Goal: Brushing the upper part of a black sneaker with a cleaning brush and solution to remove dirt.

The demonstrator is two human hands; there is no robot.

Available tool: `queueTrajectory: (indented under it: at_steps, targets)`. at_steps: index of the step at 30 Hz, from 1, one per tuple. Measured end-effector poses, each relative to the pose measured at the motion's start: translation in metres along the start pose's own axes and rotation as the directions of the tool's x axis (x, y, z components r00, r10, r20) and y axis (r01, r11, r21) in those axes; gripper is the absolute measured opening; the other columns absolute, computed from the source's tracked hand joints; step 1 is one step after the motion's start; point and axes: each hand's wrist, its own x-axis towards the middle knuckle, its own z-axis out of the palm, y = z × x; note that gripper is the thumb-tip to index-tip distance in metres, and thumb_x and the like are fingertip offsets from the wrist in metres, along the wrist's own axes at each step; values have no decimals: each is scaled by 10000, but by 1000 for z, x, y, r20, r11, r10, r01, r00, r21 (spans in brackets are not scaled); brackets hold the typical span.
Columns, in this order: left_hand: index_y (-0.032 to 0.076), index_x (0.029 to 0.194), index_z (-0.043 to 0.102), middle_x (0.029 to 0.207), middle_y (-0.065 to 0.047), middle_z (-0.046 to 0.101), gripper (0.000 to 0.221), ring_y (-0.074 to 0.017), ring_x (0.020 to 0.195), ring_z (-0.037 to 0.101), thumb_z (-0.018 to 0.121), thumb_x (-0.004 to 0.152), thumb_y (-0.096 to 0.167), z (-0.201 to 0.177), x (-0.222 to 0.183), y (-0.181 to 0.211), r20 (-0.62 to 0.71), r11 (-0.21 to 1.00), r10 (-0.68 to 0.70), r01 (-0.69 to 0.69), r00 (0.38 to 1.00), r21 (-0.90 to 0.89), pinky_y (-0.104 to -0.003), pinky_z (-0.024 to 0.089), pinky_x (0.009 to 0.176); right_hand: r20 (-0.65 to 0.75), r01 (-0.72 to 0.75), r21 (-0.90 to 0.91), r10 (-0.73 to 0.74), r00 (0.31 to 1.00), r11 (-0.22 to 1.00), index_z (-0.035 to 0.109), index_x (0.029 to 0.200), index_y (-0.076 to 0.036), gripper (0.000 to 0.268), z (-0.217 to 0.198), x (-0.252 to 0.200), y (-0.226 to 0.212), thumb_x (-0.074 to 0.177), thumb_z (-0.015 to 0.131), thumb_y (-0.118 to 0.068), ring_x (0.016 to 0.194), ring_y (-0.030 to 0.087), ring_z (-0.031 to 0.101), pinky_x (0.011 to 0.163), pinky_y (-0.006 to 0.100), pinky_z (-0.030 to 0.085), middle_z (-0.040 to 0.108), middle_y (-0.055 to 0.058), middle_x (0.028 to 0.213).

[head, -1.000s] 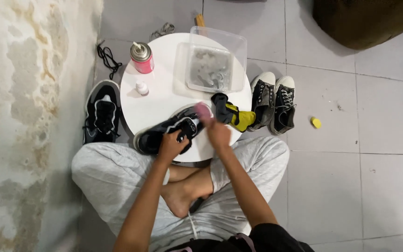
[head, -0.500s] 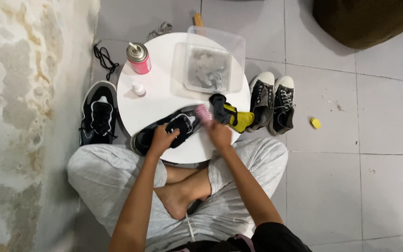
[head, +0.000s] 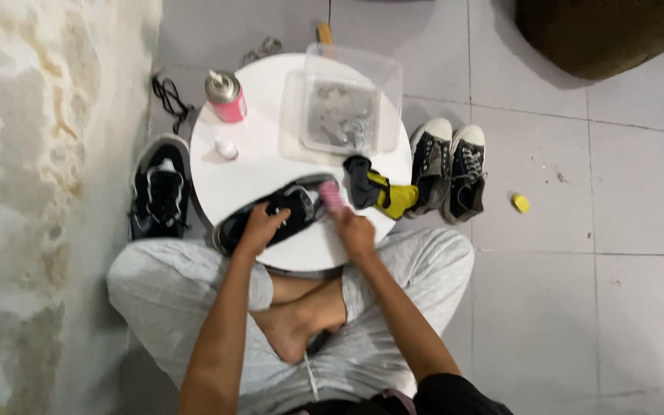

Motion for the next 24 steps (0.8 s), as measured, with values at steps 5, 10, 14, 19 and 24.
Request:
queueTrajectory:
  at_steps: [5,10,14,19,24]
  targets:
    - [33,932,728,790,-72,656,304,-191,773,609,806,820,304,0,7,-7,19,1000,-26,26,999,-12,-349,523,670,36,100,-91,-97,995,991,682,993,-171,522,-29,3,-12,1002,438,-633,811,415,754,727,543,602,725,201,744]
    - [12,908,724,768,-84,648,264,-189,760,601,767,833,262,4,-7,3,5,1000,0,0,1000,-11,-351,515,661,53,128,-238,-119,992,963,665,996,-153,354,-39,1,-55,1021,478,-453,796,361,765,702,504,617,729,148,740]
    - [30,853,722,735,-67,644,203,-166,731,583,765,836,228,2,-12,17,15,1000,29,-29,999,10,-329,508,632,95,144,-305,-120,988,942,691,1010,-149,474,-66,27,-68,1008,422,-540,828,392,757,692,542,601,739,160,812]
    - [42,792,707,674,-48,623,134,-142,674,564,734,846,162,3,-23,33,19,995,95,-95,995,28,-289,491,585,354,181,-152,-118,928,972,734,1153,-60,712,-124,-9,-145,1040,311,-620,1092,430,711,913,573,553,753,241,1096]
    - [49,752,688,642,-40,612,126,-135,628,543,708,843,134,2,-30,38,4,995,99,-99,995,30,-264,471,554,268,130,-353,-33,963,927,729,1167,-89,728,-110,37,-125,1045,271,-642,1085,365,719,897,516,555,747,162,1108]
